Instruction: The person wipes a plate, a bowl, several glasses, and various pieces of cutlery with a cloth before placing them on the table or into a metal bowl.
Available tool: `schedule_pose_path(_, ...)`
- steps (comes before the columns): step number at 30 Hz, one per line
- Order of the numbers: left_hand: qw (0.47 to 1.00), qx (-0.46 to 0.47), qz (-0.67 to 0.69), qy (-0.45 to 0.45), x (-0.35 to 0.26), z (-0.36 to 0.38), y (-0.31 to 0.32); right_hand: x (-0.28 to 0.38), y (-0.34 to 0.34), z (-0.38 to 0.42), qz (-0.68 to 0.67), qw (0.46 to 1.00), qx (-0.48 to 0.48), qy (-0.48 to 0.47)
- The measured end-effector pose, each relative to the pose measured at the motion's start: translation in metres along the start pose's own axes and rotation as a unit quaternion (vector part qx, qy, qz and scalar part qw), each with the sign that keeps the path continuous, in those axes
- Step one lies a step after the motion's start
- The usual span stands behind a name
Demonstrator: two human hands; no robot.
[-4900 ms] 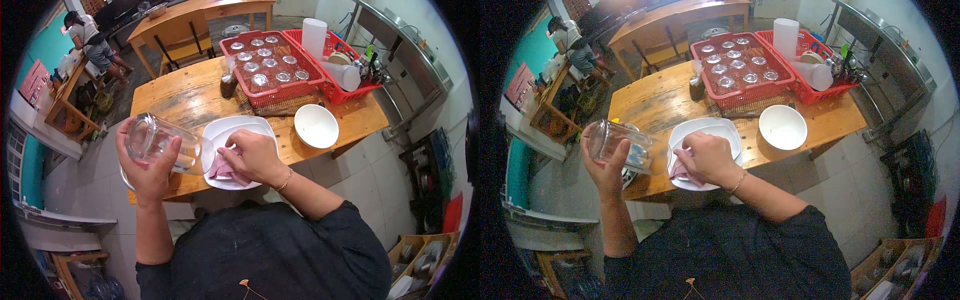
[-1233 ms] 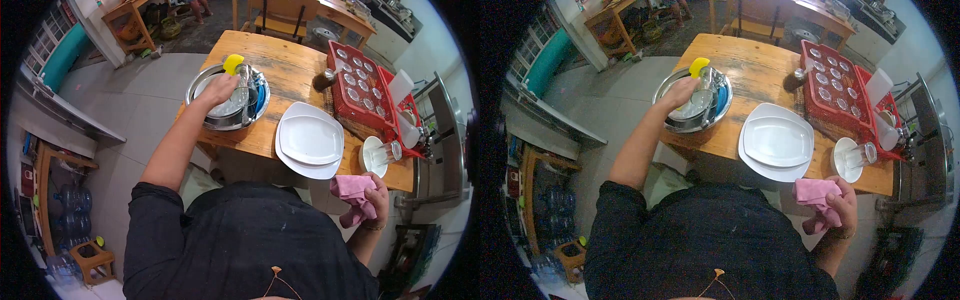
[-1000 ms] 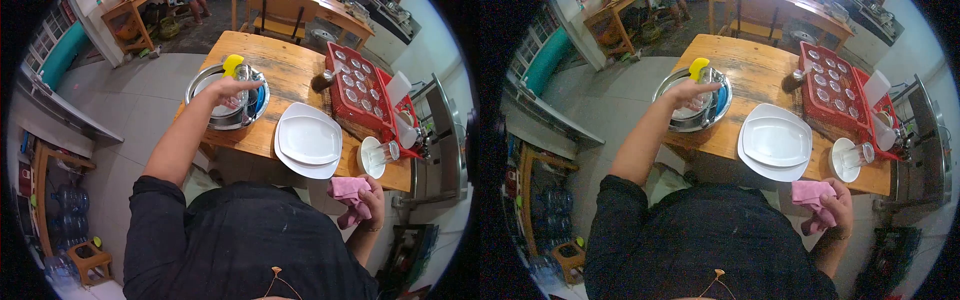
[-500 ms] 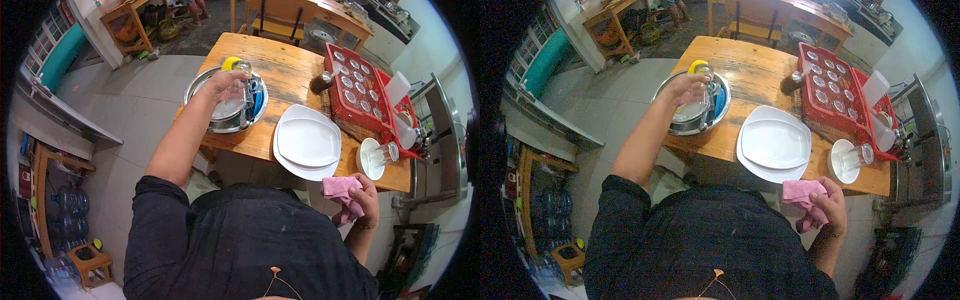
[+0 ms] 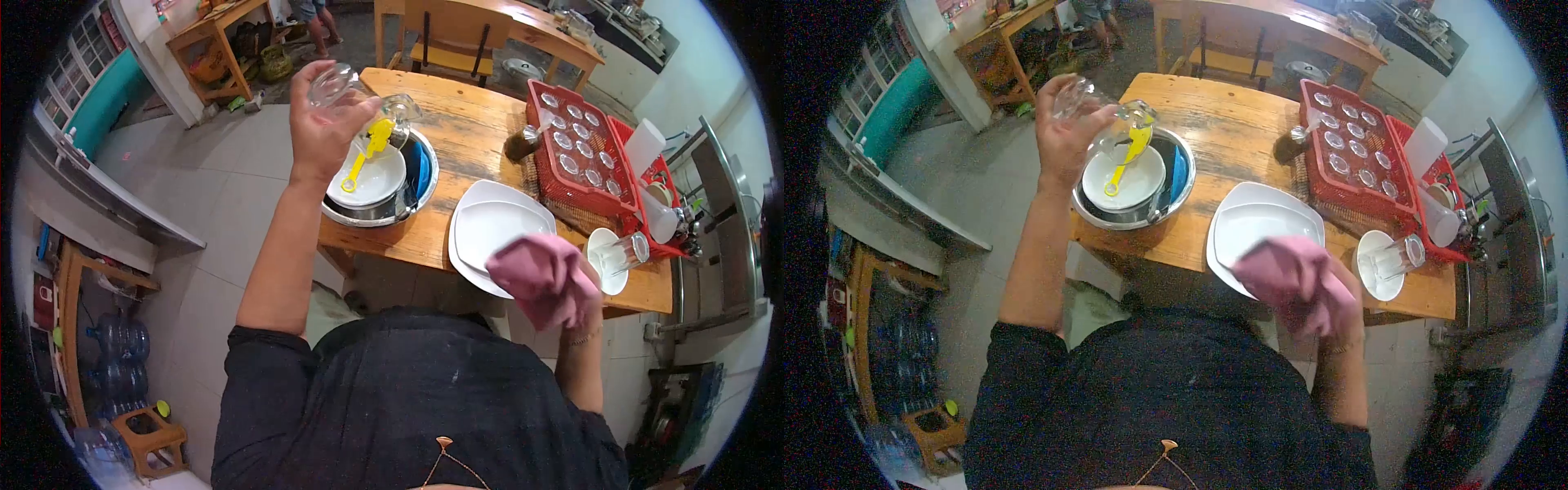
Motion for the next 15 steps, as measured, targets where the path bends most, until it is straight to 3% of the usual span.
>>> schedule_pose_path(2,0.985,-0.104,0.122,-0.059,0.01,0.008,-0.008,0.014,0.039,-0.014,0.045,0.996,0.074,-0.02)
schedule_pose_path(3,0.967,-0.154,0.181,-0.089,0.019,0.013,-0.011,-0.01,0.046,-0.032,-0.148,0.974,0.149,0.08)
schedule_pose_path(4,0.944,-0.178,0.242,-0.136,0.035,0.017,-0.014,-0.027,0.054,-0.046,-0.332,0.9,0.218,0.176)
schedule_pose_path(6,0.879,-0.22,0.356,-0.23,0.068,0.025,-0.021,-0.023,0.074,-0.072,-0.247,0.956,0.084,0.131)
schedule_pose_path(7,0.869,-0.234,0.36,-0.245,0.069,0.032,-0.016,-0.004,0.098,-0.075,-0.316,0.935,0.07,0.144)
schedule_pose_path(8,0.857,-0.224,0.38,-0.266,0.077,0.039,-0.012,-0.011,0.102,-0.09,-0.288,0.942,0.058,0.162)
schedule_pose_path(9,0.843,-0.213,0.4,-0.288,0.088,0.046,-0.01,-0.014,0.104,-0.104,-0.229,0.963,0.072,0.122)
schedule_pose_path(11,0.837,-0.241,0.367,-0.326,0.095,0.057,0.01,0.007,0.135,-0.112,-0.033,0.999,-0.008,-0.001)
schedule_pose_path(12,0.846,-0.218,0.364,-0.324,0.095,0.057,0.019,-0.002,0.149,-0.118,0.081,0.995,0.01,-0.058)
schedule_pose_path(13,0.854,-0.196,0.361,-0.321,0.094,0.058,0.026,0.003,0.16,-0.112,0.233,0.95,-0.062,-0.199)
schedule_pose_path(14,0.861,-0.174,0.357,-0.318,0.093,0.061,0.032,0.026,0.176,-0.09,0.387,0.864,-0.114,-0.301)
schedule_pose_path(15,0.83,-0.058,0.398,-0.386,0.078,0.066,0.048,0.025,0.192,-0.081,0.344,0.893,-0.033,-0.289)
Point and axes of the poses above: each hand's wrist, its own z-axis away from the middle knuckle, its own y-axis out of the palm, x = y × z, the point moved 7 cm from there along -z, towards the middle knuckle, and after that the axes turned 4 degrees about z, right-handed, at the moved point
